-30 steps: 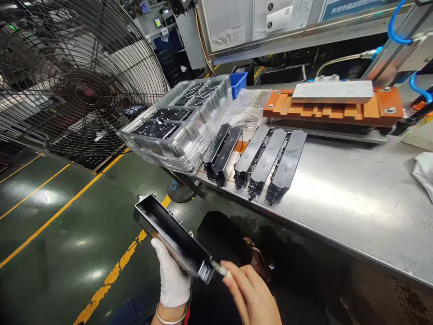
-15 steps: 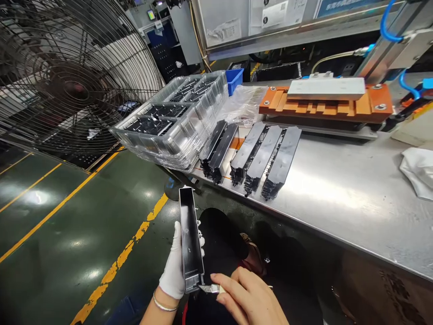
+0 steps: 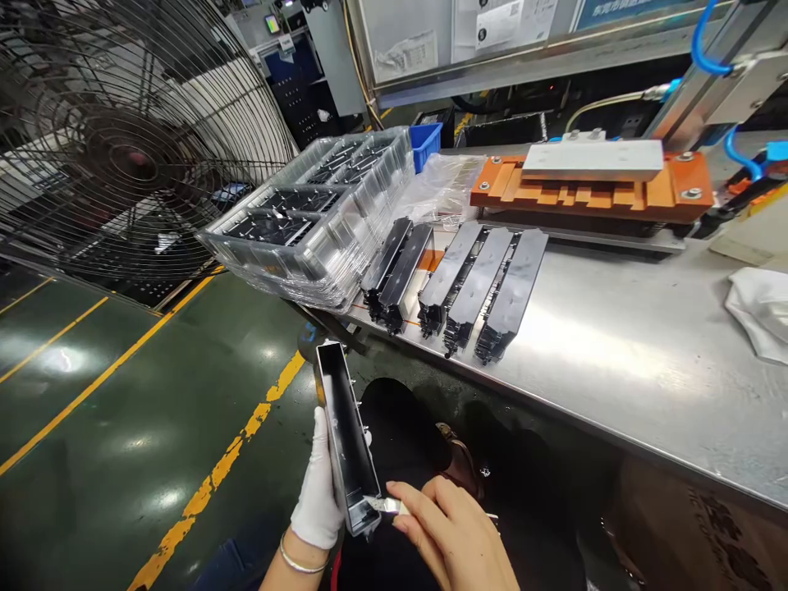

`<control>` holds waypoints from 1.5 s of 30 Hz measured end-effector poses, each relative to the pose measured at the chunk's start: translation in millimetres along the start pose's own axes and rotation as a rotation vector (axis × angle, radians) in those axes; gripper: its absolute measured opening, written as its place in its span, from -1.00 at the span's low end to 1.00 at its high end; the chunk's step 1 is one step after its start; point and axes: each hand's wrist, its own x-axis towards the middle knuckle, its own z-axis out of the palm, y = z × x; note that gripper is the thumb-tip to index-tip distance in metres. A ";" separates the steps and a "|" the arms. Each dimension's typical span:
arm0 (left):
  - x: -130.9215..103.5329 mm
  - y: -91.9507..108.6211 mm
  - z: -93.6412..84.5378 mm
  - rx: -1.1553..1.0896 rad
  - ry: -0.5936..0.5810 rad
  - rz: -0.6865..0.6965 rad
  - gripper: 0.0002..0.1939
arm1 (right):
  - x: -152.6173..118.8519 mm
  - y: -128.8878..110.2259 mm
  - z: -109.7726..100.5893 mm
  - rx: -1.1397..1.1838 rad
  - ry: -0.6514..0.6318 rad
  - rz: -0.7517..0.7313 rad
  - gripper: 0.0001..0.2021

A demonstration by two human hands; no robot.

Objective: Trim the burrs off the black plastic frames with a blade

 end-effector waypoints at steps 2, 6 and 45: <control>-0.5 1.4 0.4 0.000 0.030 0.037 -0.47 | -1.7 5.5 3.1 0.003 0.000 0.024 -0.70; -5.8 6.5 1.9 -0.134 -0.128 -0.040 -0.44 | -4.1 30.0 2.2 -0.040 0.088 0.235 -0.67; -27.7 -32.9 -30.6 0.075 -0.256 -0.461 -0.62 | 29.8 44.3 -21.5 -0.081 0.033 0.172 -0.66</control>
